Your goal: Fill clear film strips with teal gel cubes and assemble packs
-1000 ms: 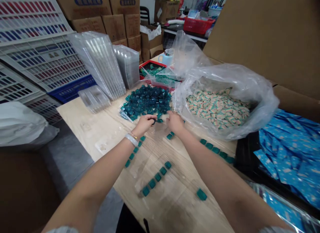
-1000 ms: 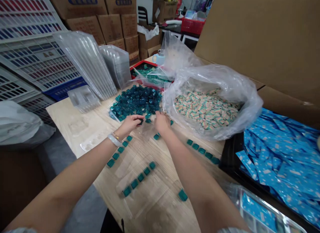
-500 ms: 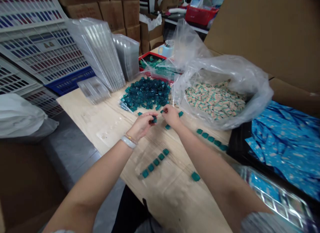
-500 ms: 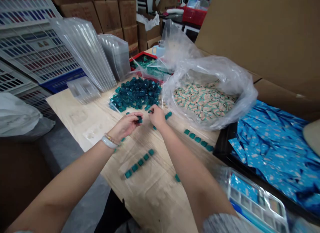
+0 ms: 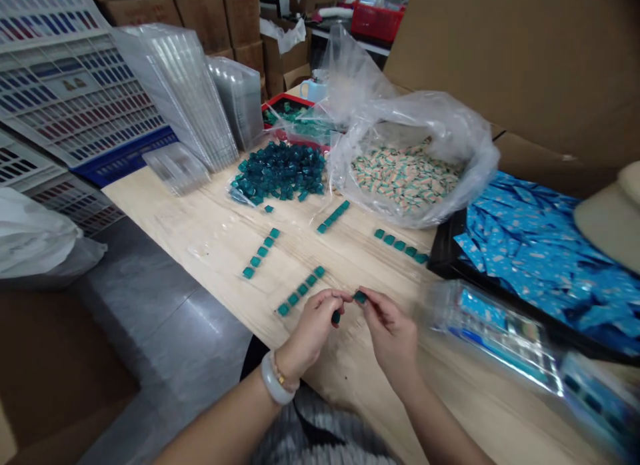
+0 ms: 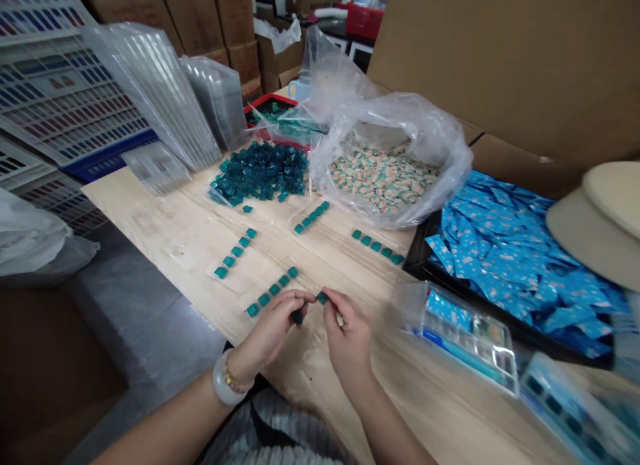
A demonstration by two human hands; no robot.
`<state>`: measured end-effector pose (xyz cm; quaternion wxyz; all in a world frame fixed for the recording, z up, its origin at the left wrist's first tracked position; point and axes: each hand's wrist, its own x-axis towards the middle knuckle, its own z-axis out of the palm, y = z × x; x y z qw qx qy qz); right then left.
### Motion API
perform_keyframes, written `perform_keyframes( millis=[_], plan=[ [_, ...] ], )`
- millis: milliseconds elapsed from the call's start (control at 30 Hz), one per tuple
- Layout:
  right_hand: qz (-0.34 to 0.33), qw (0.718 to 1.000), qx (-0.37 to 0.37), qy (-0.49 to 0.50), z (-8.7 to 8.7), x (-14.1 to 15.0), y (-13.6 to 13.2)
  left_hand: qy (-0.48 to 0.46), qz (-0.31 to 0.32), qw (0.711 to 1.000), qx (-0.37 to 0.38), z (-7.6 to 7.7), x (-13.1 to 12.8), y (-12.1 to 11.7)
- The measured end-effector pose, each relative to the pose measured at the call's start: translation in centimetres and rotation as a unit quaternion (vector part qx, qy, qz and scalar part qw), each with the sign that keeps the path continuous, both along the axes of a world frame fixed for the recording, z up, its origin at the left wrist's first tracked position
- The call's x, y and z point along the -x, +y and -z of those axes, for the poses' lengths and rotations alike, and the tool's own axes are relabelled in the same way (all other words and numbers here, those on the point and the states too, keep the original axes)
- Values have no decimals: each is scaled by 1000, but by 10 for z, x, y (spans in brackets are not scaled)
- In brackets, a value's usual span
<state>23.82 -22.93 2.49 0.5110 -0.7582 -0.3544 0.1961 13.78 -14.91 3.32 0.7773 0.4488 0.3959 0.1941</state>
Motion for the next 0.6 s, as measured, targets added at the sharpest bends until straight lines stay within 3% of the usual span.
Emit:
perform_keyframes(
  millis=[100, 200, 267, 467, 600],
  plan=[
    [31, 991, 19, 129, 6, 0, -15, 64, 21, 986, -155, 2, 0, -12],
    [21, 986, 20, 166, 5, -1, -22, 110, 40, 952, -284, 1, 1, -18],
    [-6, 987, 21, 160, 4, -2, -26, 116, 48, 943, -307, 2, 3, -22],
    [-94, 990, 74, 71, 3, -1, -34, 108, 83, 952, -276, 5, 11, -30],
    [-126, 984, 124, -14, -3, 4, -34, 134, 83, 930, -333, 6, 16, -33]
  ],
)
